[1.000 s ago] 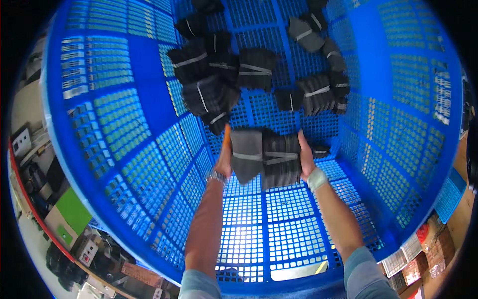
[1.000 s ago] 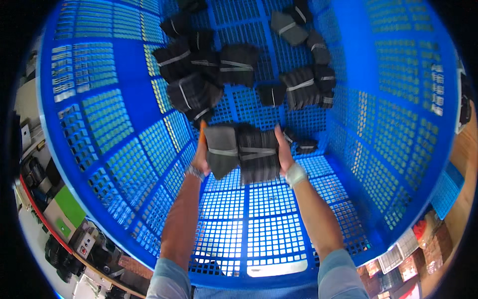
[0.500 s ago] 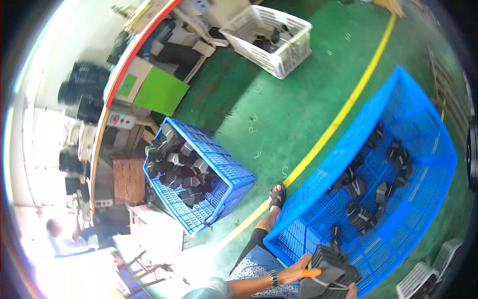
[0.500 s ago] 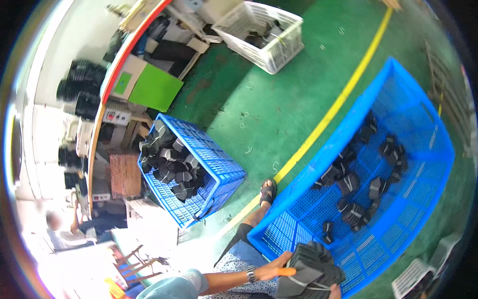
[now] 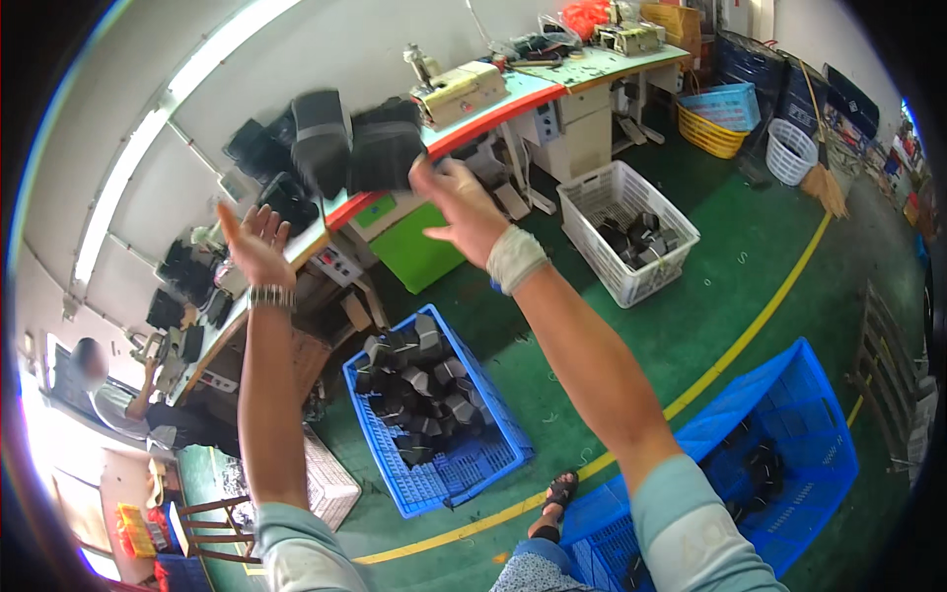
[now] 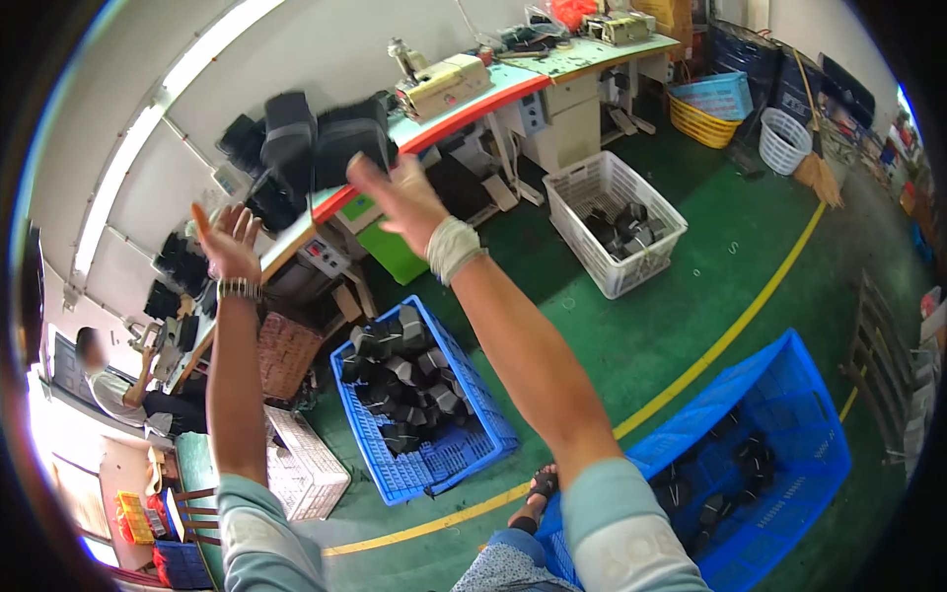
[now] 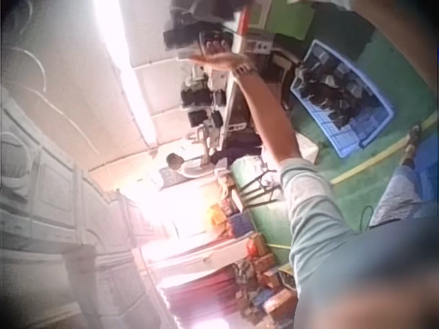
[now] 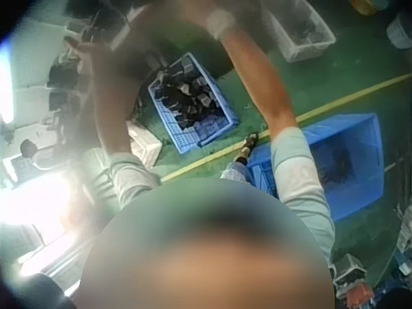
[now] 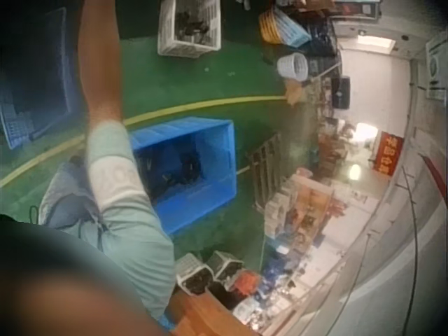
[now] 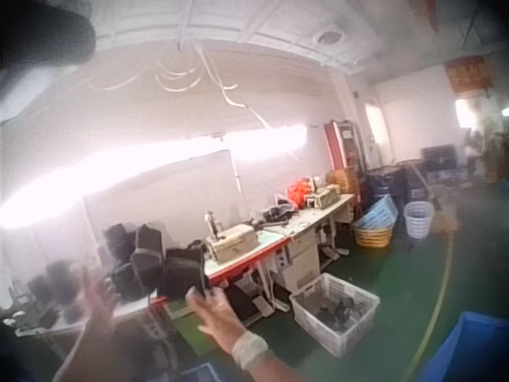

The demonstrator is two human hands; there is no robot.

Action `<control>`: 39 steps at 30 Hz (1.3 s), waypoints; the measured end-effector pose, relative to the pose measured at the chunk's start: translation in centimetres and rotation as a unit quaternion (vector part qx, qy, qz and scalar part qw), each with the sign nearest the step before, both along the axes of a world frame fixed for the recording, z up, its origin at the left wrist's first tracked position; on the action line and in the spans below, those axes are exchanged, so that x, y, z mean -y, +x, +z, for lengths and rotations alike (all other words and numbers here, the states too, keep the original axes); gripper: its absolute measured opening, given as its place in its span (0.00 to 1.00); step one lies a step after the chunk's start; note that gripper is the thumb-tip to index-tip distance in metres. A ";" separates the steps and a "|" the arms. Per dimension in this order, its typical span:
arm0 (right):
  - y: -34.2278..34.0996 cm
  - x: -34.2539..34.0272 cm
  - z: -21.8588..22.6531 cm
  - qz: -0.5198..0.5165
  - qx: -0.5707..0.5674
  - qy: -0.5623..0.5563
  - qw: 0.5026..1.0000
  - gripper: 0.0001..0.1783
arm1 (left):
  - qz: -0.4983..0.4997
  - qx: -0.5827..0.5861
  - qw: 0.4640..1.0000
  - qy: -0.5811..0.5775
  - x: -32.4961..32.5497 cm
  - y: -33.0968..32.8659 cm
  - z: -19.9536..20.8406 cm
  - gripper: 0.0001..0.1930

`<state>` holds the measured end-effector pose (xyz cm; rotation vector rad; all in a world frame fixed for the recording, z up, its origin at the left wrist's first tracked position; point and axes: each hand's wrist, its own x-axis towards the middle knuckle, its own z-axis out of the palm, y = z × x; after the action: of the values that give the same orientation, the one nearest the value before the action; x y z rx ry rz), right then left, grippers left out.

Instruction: The person sorts and organizes leather shoe upper components by hand, placing them into plastic bins and onto workbenches.

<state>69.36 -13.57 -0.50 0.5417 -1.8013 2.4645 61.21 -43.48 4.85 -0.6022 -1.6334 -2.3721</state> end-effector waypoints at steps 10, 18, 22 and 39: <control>52.6 -10.8 -27.4 -0.241 0.565 0.100 0.783 0.13 | -0.143 0.268 0.869 -0.392 -13.2 28.8 -24.1 0.12; 82.9 -10.5 -26.0 -0.647 0.587 -0.035 0.484 0.13 | -0.338 0.002 0.710 -0.618 -21.9 40.3 -26.2 0.20; 80.0 -4.2 -24.6 -0.604 0.562 -0.058 0.562 0.08 | -0.390 -0.175 0.668 -0.610 -26.9 43.7 -26.3 0.19; 68.1 -6.5 -47.0 -0.501 0.634 0.176 0.562 0.19 | -0.504 -0.229 0.421 -0.719 -43.0 50.3 -52.5 0.28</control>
<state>137.45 -7.02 -47.47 -2.1623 -1.7693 1.3869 111.50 -0.45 -47.66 -2.6310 -2.9048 0.2388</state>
